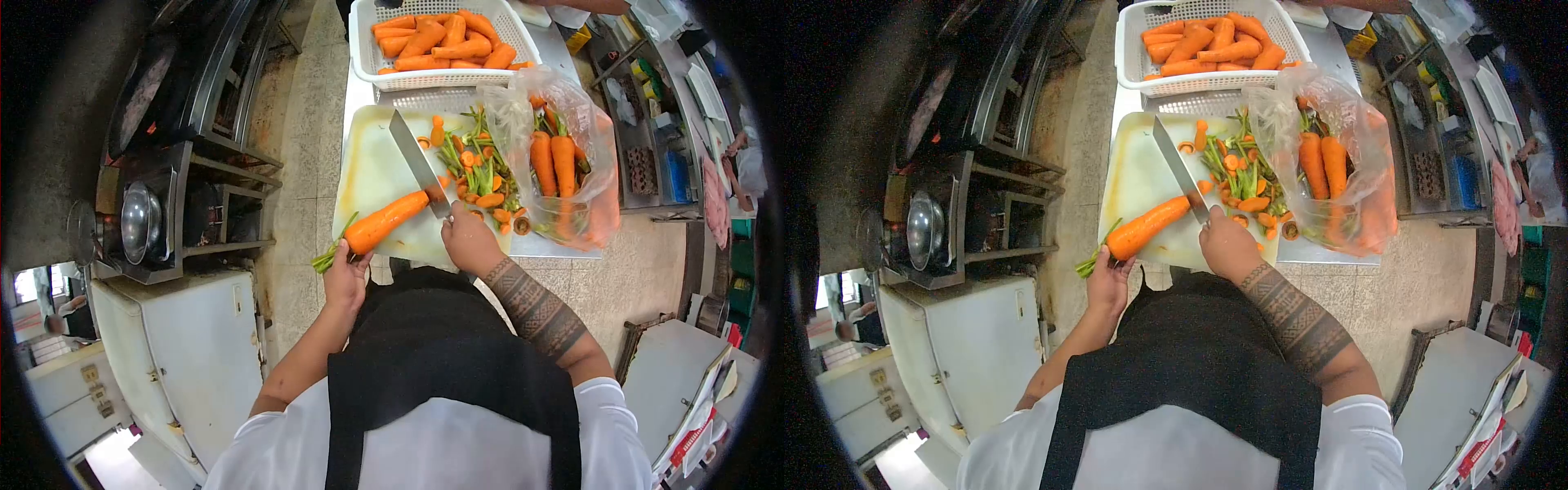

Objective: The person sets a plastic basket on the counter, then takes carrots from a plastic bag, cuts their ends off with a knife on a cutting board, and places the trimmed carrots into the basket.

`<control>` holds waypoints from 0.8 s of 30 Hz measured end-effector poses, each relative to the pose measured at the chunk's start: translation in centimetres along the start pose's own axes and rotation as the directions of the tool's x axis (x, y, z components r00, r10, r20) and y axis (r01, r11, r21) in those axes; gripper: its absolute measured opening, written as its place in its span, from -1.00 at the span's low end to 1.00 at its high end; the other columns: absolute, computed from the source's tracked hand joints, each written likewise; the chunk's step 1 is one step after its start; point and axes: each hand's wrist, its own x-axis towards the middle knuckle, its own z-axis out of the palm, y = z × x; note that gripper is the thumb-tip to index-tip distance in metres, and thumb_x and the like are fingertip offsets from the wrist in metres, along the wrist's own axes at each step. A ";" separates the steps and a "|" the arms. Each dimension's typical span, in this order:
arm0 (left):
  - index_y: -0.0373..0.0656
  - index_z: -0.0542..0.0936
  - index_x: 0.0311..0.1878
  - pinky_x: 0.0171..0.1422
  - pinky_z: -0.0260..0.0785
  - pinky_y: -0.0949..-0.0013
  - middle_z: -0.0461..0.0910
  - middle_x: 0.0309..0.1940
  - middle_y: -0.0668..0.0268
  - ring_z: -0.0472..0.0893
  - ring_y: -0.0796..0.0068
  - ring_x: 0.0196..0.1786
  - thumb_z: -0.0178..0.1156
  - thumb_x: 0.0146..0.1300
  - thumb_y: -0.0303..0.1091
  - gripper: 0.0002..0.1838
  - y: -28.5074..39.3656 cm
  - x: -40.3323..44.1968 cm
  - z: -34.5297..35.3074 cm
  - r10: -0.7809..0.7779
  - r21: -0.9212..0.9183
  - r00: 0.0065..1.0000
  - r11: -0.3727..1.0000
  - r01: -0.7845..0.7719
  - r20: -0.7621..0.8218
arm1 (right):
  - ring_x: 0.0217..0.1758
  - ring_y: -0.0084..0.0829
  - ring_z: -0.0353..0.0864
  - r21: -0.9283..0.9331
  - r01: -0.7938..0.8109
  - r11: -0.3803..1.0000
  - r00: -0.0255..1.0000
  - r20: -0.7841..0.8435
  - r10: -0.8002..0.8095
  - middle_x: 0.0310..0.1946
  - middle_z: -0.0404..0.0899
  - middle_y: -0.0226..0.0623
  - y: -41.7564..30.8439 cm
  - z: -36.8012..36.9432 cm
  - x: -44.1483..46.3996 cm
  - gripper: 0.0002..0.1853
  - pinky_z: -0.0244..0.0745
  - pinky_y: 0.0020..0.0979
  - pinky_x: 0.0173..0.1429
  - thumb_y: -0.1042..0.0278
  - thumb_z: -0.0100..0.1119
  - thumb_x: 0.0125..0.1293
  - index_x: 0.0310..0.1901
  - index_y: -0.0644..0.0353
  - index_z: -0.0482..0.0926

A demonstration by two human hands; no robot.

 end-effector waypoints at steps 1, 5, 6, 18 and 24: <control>-0.28 0.47 0.30 0.30 0.62 0.15 0.59 0.20 0.19 0.65 0.27 0.21 0.19 0.59 -0.24 -0.61 0.1 0.4 -0.5 -0.008 0.006 1.000 1.000 0.008 -0.005 | -0.17 0.25 0.70 -0.007 0.005 1.000 1.000 0.003 -0.005 -0.29 0.68 0.19 0.3 -0.1 0.1 -0.74 0.58 0.18 -0.03 0.27 0.10 0.48 0.00 0.29 0.42; -0.30 0.47 0.32 0.27 0.59 0.16 0.62 0.15 0.16 0.65 0.29 0.19 0.32 0.48 -0.29 -0.53 5.4 3.6 -0.9 0.154 0.235 0.978 0.955 -0.183 0.138 | -0.14 0.26 0.70 -0.026 0.041 0.999 0.997 -0.062 -0.042 -0.26 0.68 0.21 1.8 -1.6 -0.9 -0.73 0.58 0.17 0.00 0.24 0.11 0.48 -0.01 0.29 0.44; -0.32 0.47 0.32 0.26 0.57 0.16 0.62 0.14 0.15 0.66 0.29 0.17 0.36 0.43 -0.33 -0.50 8.0 3.4 1.0 0.236 0.346 0.954 0.893 -0.288 0.186 | -0.13 0.25 0.70 -0.027 -0.001 1.000 0.999 -0.048 -0.001 -0.24 0.68 0.22 2.1 -2.3 -1.2 -0.72 0.58 0.17 0.00 0.24 0.11 0.47 0.00 0.30 0.44; -0.33 0.45 0.32 0.24 0.55 0.05 0.65 0.16 -0.08 0.67 0.00 0.20 0.62 0.10 -0.01 -0.14 4.0 6.3 14.5 -0.075 0.866 0.879 -0.148 -0.477 0.472 | -0.14 0.29 0.66 0.118 -0.019 0.993 0.995 -0.092 0.030 -0.29 0.65 0.26 3.3 -2.3 -3.1 -0.74 0.51 0.15 -0.06 0.29 0.14 0.48 0.00 0.33 0.45; -0.28 0.53 0.20 0.29 0.48 -0.03 0.58 0.07 0.02 0.57 -0.07 0.20 0.59 0.08 -0.17 -0.32 2.0 2.1 7.4 0.059 0.780 0.834 -0.396 -0.485 0.549 | -0.21 0.25 0.68 0.076 -0.003 0.997 0.996 -0.090 0.010 -0.35 0.66 0.15 0.1 -5.1 -4.4 -0.77 0.54 0.11 -0.12 0.30 0.15 0.49 -0.03 0.29 0.42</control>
